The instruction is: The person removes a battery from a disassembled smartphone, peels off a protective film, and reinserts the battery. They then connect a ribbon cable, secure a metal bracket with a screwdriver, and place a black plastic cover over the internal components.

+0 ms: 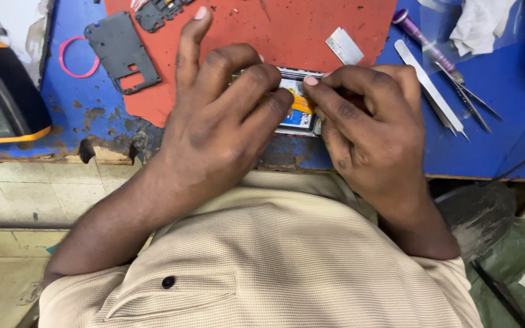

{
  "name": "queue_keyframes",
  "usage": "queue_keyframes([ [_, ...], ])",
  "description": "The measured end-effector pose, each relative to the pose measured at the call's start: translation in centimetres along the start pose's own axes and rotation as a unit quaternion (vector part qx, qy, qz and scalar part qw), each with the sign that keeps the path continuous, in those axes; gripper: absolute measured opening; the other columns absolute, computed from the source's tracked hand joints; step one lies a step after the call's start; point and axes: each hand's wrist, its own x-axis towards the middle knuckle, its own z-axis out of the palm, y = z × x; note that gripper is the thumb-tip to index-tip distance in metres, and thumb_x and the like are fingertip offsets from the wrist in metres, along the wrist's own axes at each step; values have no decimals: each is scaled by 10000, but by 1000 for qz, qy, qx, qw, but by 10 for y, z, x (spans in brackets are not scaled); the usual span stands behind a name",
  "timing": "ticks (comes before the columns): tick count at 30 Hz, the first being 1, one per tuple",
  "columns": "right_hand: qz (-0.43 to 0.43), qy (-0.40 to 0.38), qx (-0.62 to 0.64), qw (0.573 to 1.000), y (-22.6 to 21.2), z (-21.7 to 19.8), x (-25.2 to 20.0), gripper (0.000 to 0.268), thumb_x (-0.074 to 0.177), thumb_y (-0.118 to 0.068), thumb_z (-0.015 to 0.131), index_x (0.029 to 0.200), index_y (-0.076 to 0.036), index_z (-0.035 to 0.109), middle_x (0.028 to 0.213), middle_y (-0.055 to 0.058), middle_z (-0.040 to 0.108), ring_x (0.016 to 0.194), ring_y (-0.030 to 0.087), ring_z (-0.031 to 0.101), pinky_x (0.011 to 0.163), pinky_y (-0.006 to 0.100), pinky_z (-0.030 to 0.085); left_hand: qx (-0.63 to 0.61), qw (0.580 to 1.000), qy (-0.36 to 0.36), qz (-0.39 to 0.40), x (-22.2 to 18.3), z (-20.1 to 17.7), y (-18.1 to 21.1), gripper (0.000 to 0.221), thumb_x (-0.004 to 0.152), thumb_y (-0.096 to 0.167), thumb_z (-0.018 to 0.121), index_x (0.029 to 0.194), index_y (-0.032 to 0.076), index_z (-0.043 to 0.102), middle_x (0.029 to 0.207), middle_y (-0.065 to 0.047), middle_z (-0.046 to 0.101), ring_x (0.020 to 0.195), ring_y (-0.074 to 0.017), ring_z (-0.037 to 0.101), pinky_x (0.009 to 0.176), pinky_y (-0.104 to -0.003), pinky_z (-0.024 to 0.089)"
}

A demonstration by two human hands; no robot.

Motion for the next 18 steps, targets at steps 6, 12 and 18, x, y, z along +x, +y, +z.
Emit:
queue_keyframes([
  [6, 19, 23, -8, 1000, 7, -4, -5, 384, 838, 105, 777, 1191, -47, 771, 1139, 78, 687, 1010, 247, 633, 885, 341, 506, -12, 1000, 4, 10, 0, 2, -1, 172, 924, 22, 732, 1091, -18, 719, 1150, -90, 617, 1217, -294, 556, 1223, -717, 244],
  [12, 67, 48, 19, 996, 23, -8, -23, 300, 909, 132, 714, 1148, -42, 770, 1088, 69, 710, 981, 197, 672, 859, 298, 534, -32, 999, -12, -4, -2, -3, -4, 161, 902, -3, 761, 1055, -19, 716, 1210, -100, 625, 1241, -315, 565, 1217, -718, 251],
  [18, 40, 45, 13, 998, 28, -2, -27, 232, 927, 98, 757, 1109, -46, 769, 1042, 56, 702, 934, 196, 651, 810, 296, 533, -28, 999, -17, -8, -5, -1, -8, 120, 915, -11, 753, 1030, -6, 719, 1206, -92, 634, 1266, -317, 565, 1204, -737, 230],
])
